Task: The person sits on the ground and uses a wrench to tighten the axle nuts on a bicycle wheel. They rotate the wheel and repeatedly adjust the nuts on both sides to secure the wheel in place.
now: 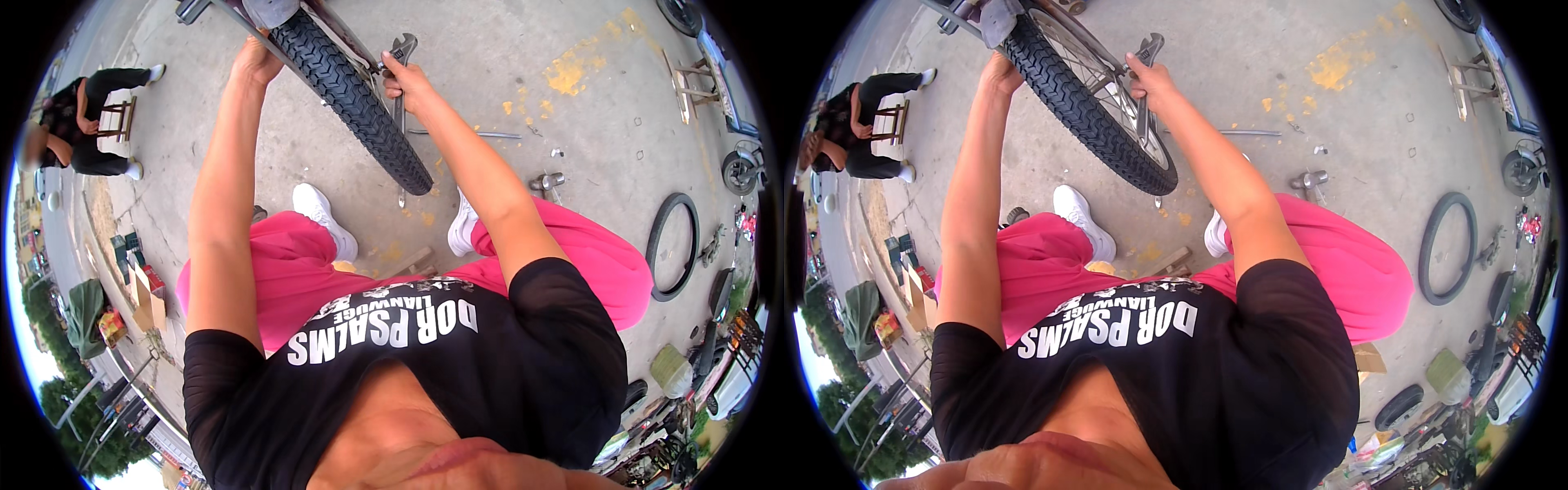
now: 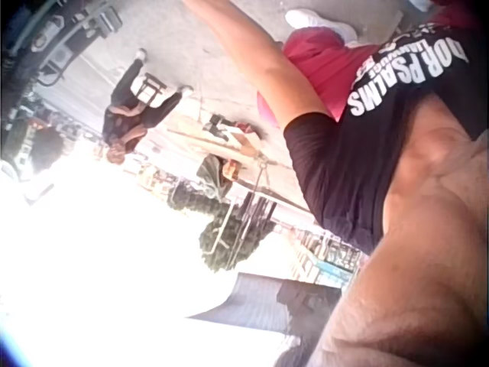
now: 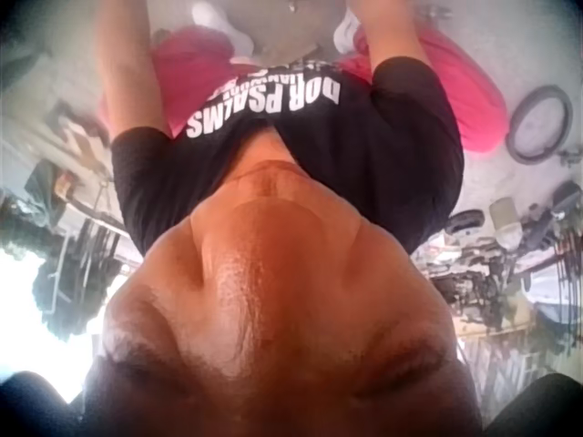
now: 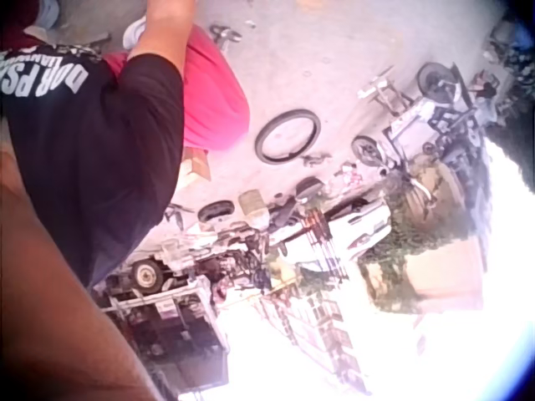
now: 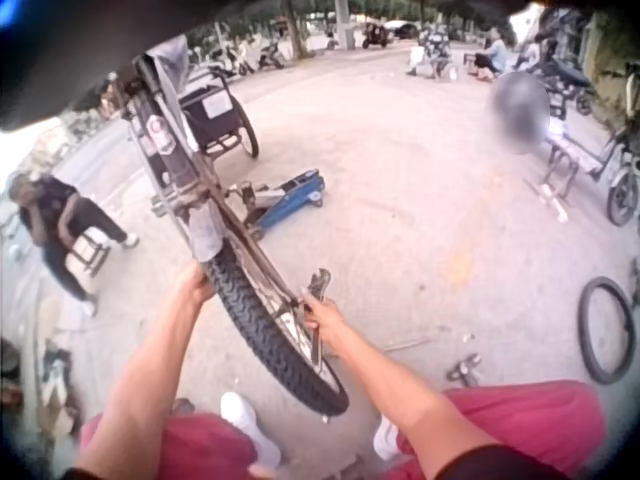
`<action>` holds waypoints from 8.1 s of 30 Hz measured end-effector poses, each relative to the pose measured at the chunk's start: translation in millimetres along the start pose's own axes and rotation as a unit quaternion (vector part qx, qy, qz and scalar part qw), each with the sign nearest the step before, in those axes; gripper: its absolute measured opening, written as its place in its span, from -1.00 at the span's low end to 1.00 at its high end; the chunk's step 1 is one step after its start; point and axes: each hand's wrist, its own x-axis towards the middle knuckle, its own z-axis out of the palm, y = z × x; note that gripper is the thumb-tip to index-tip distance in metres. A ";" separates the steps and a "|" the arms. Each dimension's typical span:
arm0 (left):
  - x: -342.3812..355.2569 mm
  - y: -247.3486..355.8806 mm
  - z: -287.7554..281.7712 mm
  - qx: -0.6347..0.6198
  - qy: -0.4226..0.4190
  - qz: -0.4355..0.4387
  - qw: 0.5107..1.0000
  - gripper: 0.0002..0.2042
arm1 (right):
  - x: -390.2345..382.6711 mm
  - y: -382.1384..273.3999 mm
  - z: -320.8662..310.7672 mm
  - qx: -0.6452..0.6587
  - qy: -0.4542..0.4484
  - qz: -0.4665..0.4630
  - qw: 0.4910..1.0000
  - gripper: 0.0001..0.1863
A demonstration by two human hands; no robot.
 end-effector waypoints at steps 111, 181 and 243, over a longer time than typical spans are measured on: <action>6.6 -3.0 1.0 -0.010 -0.187 -0.002 0.982 -0.60 | -103.1 -104.9 48.9 -0.679 -0.267 -0.305 0.612 -0.74; 4.3 -10.9 8.5 -0.051 -0.038 0.108 0.992 -0.69 | -63.4 -8.6 -84.7 -0.563 -0.053 0.070 0.822 -0.22; -26.4 -2.8 39.6 0.026 -0.012 0.159 0.987 -0.75 | -146.2 -12.4 149.0 -0.860 -0.067 0.111 0.493 -0.64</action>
